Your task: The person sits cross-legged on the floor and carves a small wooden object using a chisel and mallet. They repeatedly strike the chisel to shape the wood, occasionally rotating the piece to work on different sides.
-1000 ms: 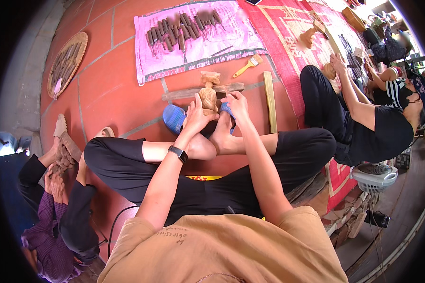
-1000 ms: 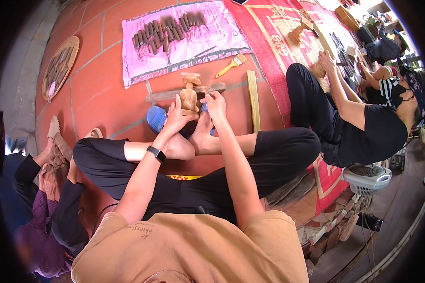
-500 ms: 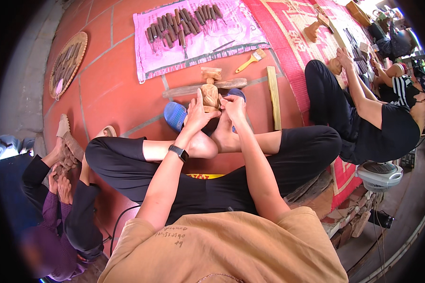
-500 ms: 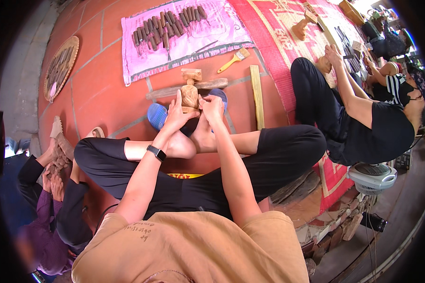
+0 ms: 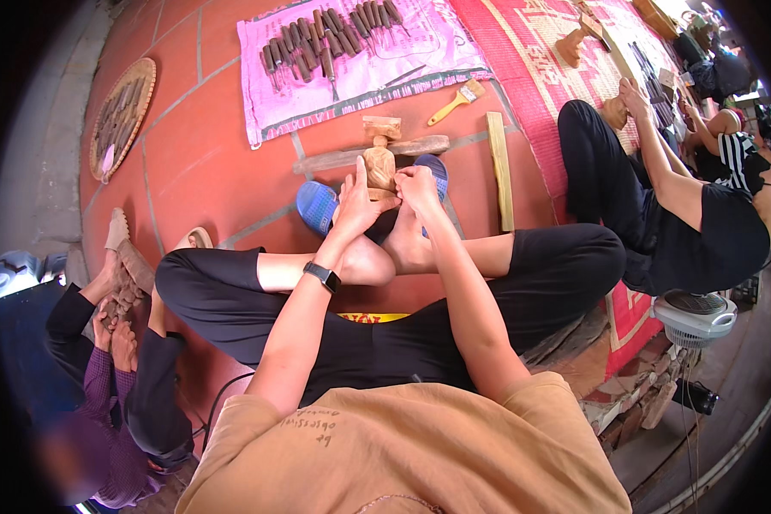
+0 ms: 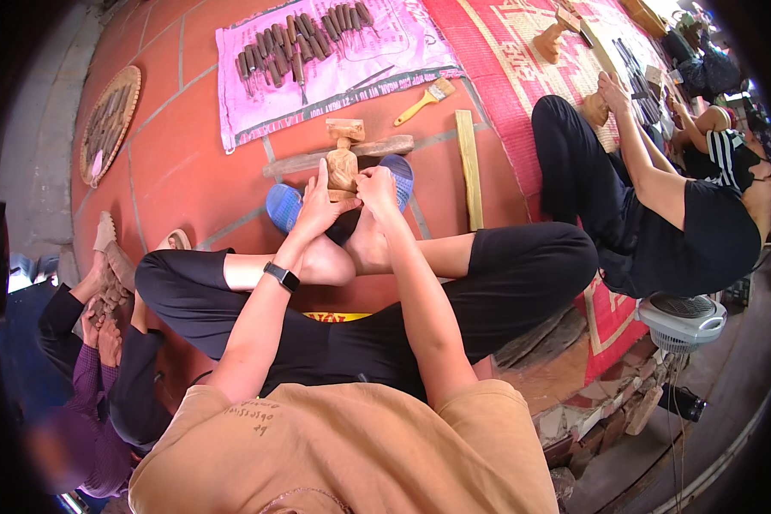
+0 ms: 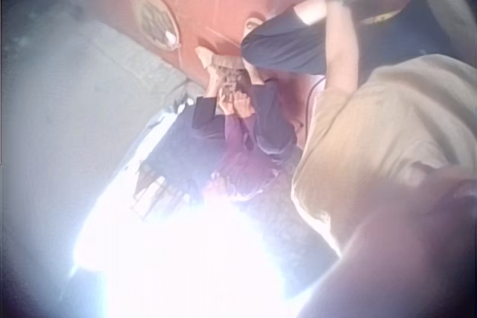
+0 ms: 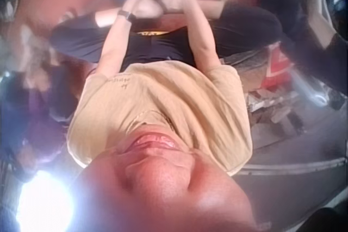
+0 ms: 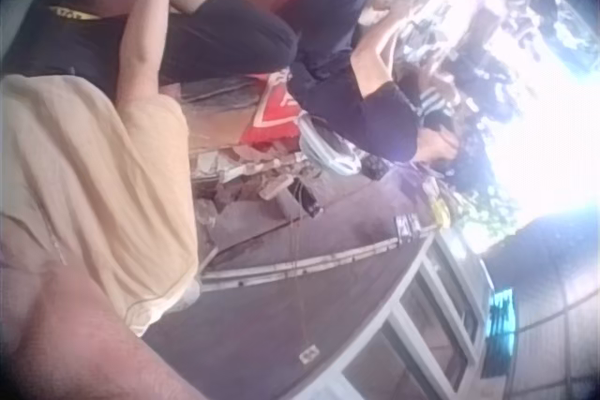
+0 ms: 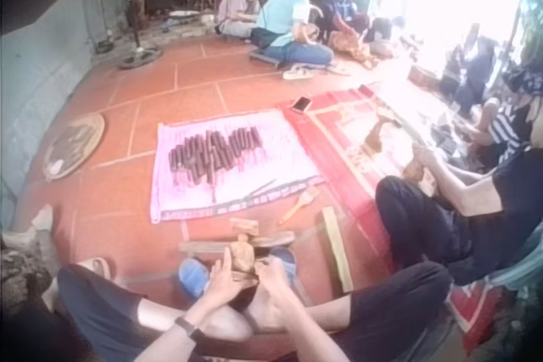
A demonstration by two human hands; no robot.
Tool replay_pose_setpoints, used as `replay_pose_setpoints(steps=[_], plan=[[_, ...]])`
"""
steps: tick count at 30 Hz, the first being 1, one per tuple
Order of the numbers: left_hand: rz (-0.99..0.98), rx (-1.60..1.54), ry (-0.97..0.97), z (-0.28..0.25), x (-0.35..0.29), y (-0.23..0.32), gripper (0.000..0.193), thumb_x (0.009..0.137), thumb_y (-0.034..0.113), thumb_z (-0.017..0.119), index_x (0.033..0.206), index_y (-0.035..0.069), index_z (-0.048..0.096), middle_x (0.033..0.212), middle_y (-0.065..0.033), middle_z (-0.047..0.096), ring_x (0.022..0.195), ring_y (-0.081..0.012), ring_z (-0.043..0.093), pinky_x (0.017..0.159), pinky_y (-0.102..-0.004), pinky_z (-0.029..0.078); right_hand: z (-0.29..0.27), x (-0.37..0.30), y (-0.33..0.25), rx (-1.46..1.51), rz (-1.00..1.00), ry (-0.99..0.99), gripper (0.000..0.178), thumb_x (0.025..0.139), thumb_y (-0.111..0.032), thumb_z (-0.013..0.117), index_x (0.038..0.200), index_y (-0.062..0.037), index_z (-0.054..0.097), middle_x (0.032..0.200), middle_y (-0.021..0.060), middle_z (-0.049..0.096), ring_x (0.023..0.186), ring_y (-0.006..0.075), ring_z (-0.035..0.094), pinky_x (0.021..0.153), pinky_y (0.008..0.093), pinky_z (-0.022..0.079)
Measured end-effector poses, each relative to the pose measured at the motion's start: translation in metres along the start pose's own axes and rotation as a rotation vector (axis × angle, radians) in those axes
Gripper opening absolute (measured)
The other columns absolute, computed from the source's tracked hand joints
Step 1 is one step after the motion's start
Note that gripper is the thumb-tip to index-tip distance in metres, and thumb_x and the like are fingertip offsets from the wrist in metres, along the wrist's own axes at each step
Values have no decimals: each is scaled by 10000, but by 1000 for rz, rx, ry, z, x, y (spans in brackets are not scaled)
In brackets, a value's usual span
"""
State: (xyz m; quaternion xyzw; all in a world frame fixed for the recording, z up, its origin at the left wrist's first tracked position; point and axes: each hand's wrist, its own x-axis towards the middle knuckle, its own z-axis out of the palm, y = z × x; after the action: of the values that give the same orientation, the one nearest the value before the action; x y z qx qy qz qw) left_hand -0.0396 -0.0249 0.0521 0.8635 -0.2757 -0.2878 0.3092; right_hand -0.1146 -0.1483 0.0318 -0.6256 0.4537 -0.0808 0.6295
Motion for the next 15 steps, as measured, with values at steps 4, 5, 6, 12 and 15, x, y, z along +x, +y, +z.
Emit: replay_pose_setpoints(steps=[4, 5, 6, 12, 15], plan=[[62, 35, 61, 5, 0, -6, 1208, 624, 437, 808, 1490, -16, 99, 1263, -305, 429, 1194, -461, 430, 1010, -473, 361, -10, 6, 12, 106, 63, -26, 151, 853, -78, 587, 832, 47, 669, 624, 9, 567, 493, 87, 490, 447, 238, 383], [46, 34, 47, 4, 0, -4, 1207, 626, 436, 807, 1489, -20, 97, 1260, -304, 429, 1196, -460, 427, 1013, -472, 358, -9, 4, 7, 175, 103, -15, 145, 856, -85, 585, 818, 31, 664, 614, 1, 548, 482, 86, 470, 440, 237, 365], [30, 34, 32, 3, 0, -2, 1206, 629, 435, 806, 1488, -24, 95, 1258, -303, 428, 1198, -458, 424, 1016, -470, 355, -5, 4, 7, 179, 89, -23, 147, 857, -89, 585, 809, 27, 662, 613, 3, 548, 479, 84, 463, 437, 238, 357], [43, 17, 46, 3, -1, -2, 1220, 620, 433, 809, 1489, -27, 86, 1252, -294, 424, 1191, -450, 429, 1010, -466, 354, -4, 1, 5, 229, 74, -83, 138, 850, -80, 588, 783, 21, 653, 608, 23, 564, 474, 80, 466, 432, 234, 357], [26, 45, 50, 4, 0, -5, 1215, 621, 466, 800, 1486, -32, 107, 1245, -293, 438, 1189, -450, 435, 1010, -469, 353, -1, -10, -8, 303, 137, -36, 126, 851, -62, 577, 806, 29, 653, 593, 26, 557, 446, 78, 451, 400, 237, 334]])
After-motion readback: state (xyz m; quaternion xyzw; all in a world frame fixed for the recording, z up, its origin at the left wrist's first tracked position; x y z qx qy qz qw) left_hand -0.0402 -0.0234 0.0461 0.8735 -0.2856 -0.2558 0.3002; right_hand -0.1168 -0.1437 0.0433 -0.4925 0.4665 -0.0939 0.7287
